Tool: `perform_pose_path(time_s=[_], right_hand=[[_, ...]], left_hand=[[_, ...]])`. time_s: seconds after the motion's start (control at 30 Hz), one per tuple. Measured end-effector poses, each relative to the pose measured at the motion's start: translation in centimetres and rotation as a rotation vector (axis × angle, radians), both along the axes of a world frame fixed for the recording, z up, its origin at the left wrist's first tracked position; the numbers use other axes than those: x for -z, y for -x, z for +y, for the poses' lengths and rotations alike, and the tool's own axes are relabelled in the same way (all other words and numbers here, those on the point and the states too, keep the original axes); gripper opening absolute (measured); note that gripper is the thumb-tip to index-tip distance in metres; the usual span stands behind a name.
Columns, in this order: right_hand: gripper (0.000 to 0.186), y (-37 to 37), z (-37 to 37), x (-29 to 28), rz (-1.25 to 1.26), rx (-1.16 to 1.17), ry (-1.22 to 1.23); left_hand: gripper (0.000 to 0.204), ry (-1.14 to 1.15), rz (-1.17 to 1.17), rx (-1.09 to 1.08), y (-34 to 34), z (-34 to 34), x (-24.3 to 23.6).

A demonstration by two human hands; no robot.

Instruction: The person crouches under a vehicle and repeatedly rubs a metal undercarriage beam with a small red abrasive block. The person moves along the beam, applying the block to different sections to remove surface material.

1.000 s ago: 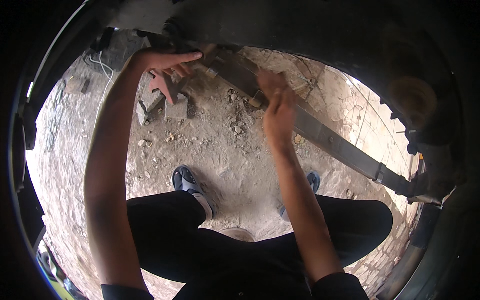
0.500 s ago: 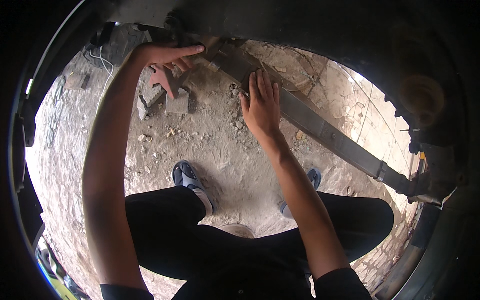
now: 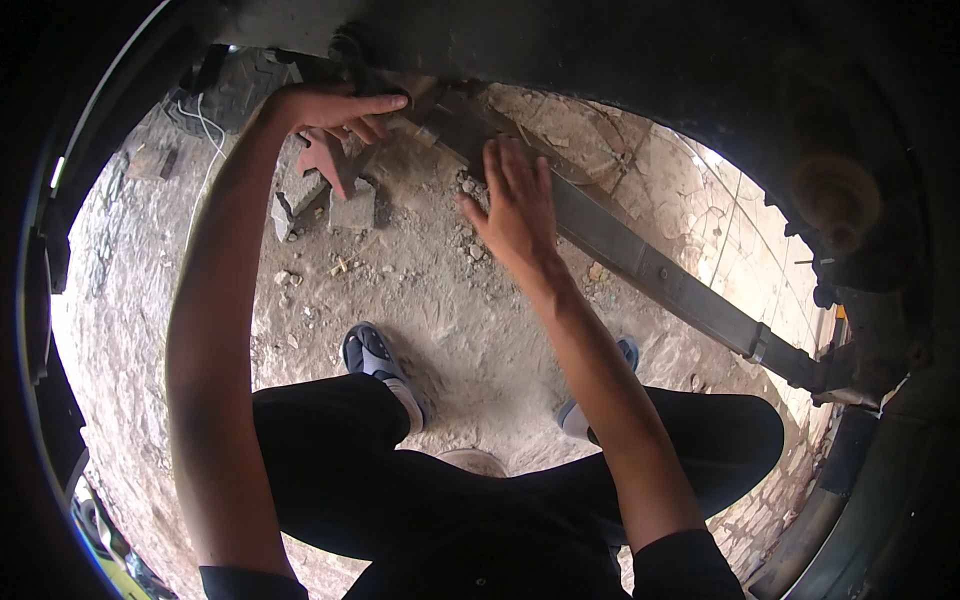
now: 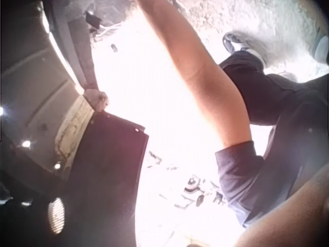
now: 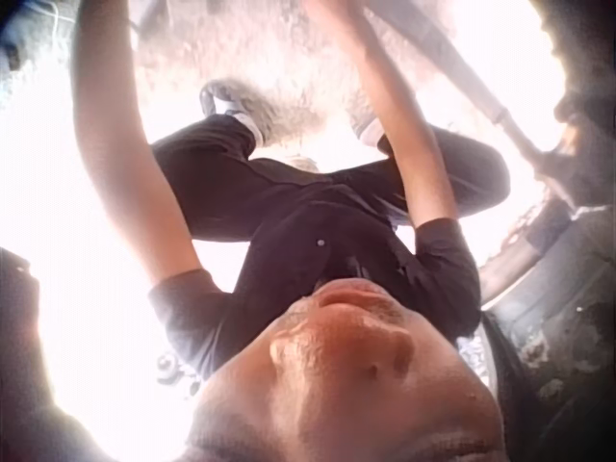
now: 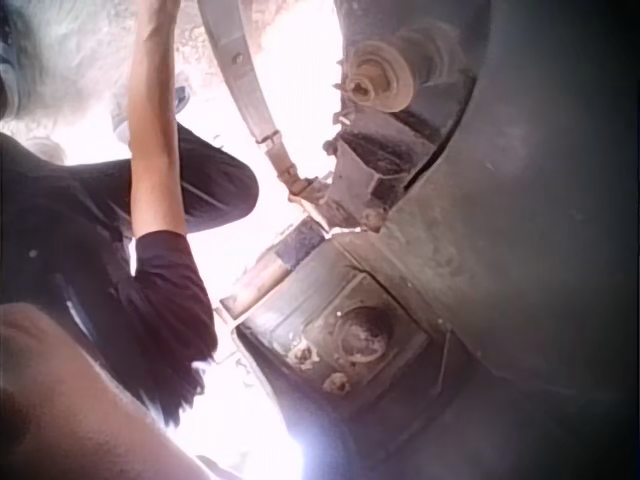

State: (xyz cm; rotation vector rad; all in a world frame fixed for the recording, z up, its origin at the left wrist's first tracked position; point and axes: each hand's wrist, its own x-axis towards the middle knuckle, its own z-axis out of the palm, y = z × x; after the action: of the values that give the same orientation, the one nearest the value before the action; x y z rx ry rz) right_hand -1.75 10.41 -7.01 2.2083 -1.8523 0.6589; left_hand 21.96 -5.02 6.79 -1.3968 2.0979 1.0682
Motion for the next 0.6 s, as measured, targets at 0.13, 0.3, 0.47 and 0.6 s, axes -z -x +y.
perform_pose_path(time_s=[0.13,0.3,0.47,0.6], right_hand=[[0.047,0.1,-0.8,-1.7,-0.120,0.035,-0.097],[0.034,1.2,-2.4,-4.8,-0.456,0.017,0.018],[0.049,-1.1,-2.6,-3.1,-0.207,-0.021,0.150],[0.071,-1.4,-2.1,-1.1,-0.002,-0.054,-0.038]], left_hand=[[0.118,-0.010,0.027,-0.008,-0.2,-0.4,0.9],[0.119,-0.017,0.042,-0.019,-0.1,-0.1,0.4],[0.119,-0.029,0.041,-0.016,-0.4,-0.5,0.7],[0.116,-0.011,0.053,-0.048,-0.2,0.3,0.3]])
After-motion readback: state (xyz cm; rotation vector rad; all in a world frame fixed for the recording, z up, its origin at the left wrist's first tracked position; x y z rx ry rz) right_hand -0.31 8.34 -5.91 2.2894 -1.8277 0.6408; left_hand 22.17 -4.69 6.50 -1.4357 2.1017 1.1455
